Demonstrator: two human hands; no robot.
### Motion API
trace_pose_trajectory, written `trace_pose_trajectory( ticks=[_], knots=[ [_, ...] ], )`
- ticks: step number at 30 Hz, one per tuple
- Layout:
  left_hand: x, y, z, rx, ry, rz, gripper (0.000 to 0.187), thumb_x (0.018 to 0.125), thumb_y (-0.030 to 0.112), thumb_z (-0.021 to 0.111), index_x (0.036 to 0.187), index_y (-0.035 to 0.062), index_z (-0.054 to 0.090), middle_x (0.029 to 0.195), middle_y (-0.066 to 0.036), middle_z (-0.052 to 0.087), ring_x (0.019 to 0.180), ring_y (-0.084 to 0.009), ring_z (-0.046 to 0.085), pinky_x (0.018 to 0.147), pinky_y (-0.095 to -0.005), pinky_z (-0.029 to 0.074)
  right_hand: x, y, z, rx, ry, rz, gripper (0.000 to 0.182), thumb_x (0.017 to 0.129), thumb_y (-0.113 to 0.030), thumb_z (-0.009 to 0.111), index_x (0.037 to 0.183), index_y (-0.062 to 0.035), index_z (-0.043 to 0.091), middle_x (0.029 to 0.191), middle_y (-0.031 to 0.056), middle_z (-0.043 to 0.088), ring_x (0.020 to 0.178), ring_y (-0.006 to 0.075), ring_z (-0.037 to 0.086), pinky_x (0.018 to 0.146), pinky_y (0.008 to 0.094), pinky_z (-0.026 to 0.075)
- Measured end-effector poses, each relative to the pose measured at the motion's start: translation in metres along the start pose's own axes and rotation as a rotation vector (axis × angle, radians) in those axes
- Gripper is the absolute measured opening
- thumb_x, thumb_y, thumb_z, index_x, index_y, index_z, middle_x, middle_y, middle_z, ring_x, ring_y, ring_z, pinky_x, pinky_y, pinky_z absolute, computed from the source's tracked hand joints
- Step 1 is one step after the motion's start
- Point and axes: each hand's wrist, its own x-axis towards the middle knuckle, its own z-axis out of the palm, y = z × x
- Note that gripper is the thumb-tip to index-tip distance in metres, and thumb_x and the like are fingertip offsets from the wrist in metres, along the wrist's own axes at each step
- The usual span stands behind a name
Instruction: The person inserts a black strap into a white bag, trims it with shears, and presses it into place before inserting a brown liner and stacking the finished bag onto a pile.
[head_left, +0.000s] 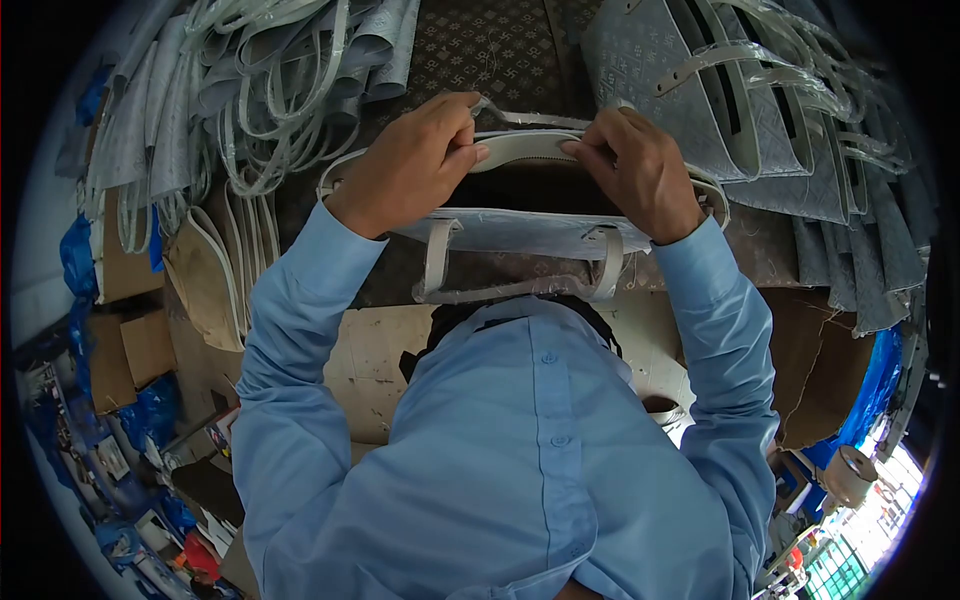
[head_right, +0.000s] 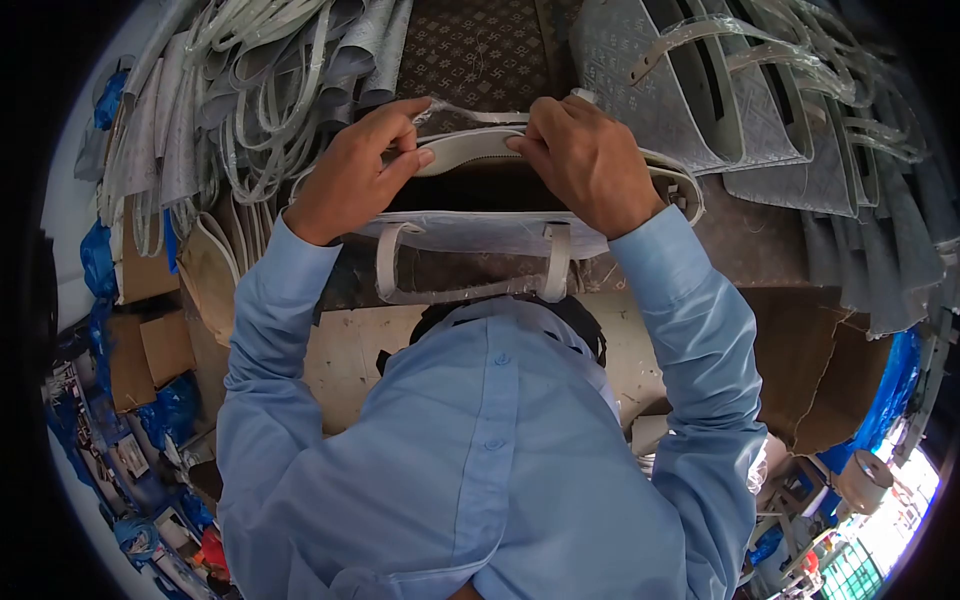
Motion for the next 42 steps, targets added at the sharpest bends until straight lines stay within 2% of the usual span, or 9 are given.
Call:
trace_pose_trajectory(
  ticks=[5, 14, 17, 19, 24, 30, 35, 37, 42],
  knots=[
    [-0.003, 0.003, 0.008, -0.085, 0.110, -0.055, 0.021, 0.082, 0.009, 0.063, 0.091, -0.0030, 0.048, 0.080, -0.010, 0.051, 0.064, -0.0271, 0.052, 0.060, -0.0354, 0.044, 0.001, -0.003, -0.001, -0.034, -0.024, 0.014, 0.025, 0.077, -0.016, 0.069, 0.075, -0.0045, 0.048, 0.065, 0.0107, 0.053, 0.060, 0.0286, 0.055, 0.052, 0.0377, 0.047],
    [0.006, 0.037, -0.001, 0.576, 0.234, -0.030, 0.028, 0.079, 0.017, 0.068, 0.098, 0.0008, 0.055, 0.120, -0.017, 0.053, 0.087, -0.0346, 0.060, 0.085, -0.0401, 0.047, 0.003, -0.005, -0.004, -0.012, -0.006, -0.023, 0.023, 0.075, -0.012, 0.069, 0.073, -0.0043, 0.047, 0.068, 0.0101, 0.053, 0.066, 0.0286, 0.057, 0.055, 0.0379, 0.048],
    [0.029, 0.029, 0.003, 0.407, 0.253, 0.273, 0.027, 0.082, 0.024, 0.065, 0.096, 0.0020, 0.058, 0.107, -0.019, 0.059, 0.081, -0.0382, 0.060, 0.093, -0.0433, 0.043, 0.003, -0.004, -0.004, -0.006, -0.014, -0.008, 0.023, 0.075, -0.012, 0.069, 0.074, -0.0043, 0.047, 0.068, 0.0103, 0.053, 0.067, 0.0290, 0.056, 0.056, 0.0380, 0.048],
    [0.039, -0.004, 0.018, 0.136, -0.243, 0.105, 0.026, 0.085, 0.029, 0.059, 0.092, 0.0035, 0.061, 0.088, -0.019, 0.064, 0.075, -0.0375, 0.061, 0.083, -0.0421, 0.047, 0.001, -0.004, -0.004, -0.005, -0.015, -0.024, 0.023, 0.075, -0.011, 0.069, 0.075, -0.0042, 0.047, 0.068, 0.0104, 0.054, 0.067, 0.0290, 0.056, 0.056, 0.0381, 0.048],
    [0.037, -0.001, 0.023, 0.115, -0.097, 0.167, 0.023, 0.086, 0.027, 0.057, 0.083, 0.0053, 0.064, 0.068, -0.018, 0.061, 0.069, -0.0359, 0.061, 0.064, -0.0431, 0.049, 0.001, -0.004, -0.007, 0.016, -0.010, 0.031, 0.022, 0.075, -0.010, 0.067, 0.075, -0.0036, 0.046, 0.067, 0.0113, 0.053, 0.068, 0.0300, 0.056, 0.058, 0.0394, 0.047],
    [0.039, 0.005, 0.022, 0.118, -0.037, 0.189, 0.020, 0.085, 0.023, 0.058, 0.077, 0.0056, 0.063, 0.063, -0.017, 0.059, 0.066, -0.0361, 0.060, 0.064, -0.0420, 0.050, -0.024, -0.010, -0.039, -0.072, -0.067, -0.011, 0.049, 0.066, -0.003, 0.073, 0.112, -0.0026, 0.056, 0.127, 0.0185, 0.049, 0.115, 0.0316, 0.051, 0.098, 0.0358, 0.041],
    [0.056, 0.026, 0.022, 0.301, -0.147, 0.154, 0.020, 0.087, 0.022, 0.056, 0.079, 0.0044, 0.062, 0.063, -0.018, 0.060, 0.066, -0.0354, 0.061, 0.059, -0.0450, 0.048, -0.029, -0.016, -0.061, 0.064, 0.263, 0.350, 0.042, 0.068, -0.009, 0.074, 0.106, -0.0052, 0.058, 0.114, 0.0157, 0.057, 0.103, 0.0341, 0.056, 0.086, 0.0380, 0.046],
    [0.066, 0.036, 0.027, 0.061, -0.187, 0.133, 0.020, 0.088, 0.020, 0.055, 0.081, 0.0028, 0.061, 0.063, -0.019, 0.060, 0.065, -0.0349, 0.062, 0.058, -0.0449, 0.048, -0.039, -0.003, -0.059, -0.121, -0.100, 0.381, 0.036, 0.070, -0.014, 0.074, 0.104, -0.0075, 0.062, 0.099, 0.0141, 0.063, 0.090, 0.0332, 0.061, 0.076, 0.0369, 0.050],
    [0.075, 0.028, 0.044, 0.097, -0.219, 0.290, 0.021, 0.089, 0.021, 0.055, 0.080, 0.0022, 0.057, 0.063, -0.016, 0.061, 0.057, -0.0333, 0.062, 0.050, -0.0418, 0.047, -0.042, 0.014, -0.047, -0.146, -0.034, 0.313, 0.022, 0.075, -0.020, 0.069, 0.093, -0.0078, 0.064, 0.078, 0.0126, 0.063, 0.071, 0.0325, 0.061, 0.063, 0.0383, 0.048]
  ],
)
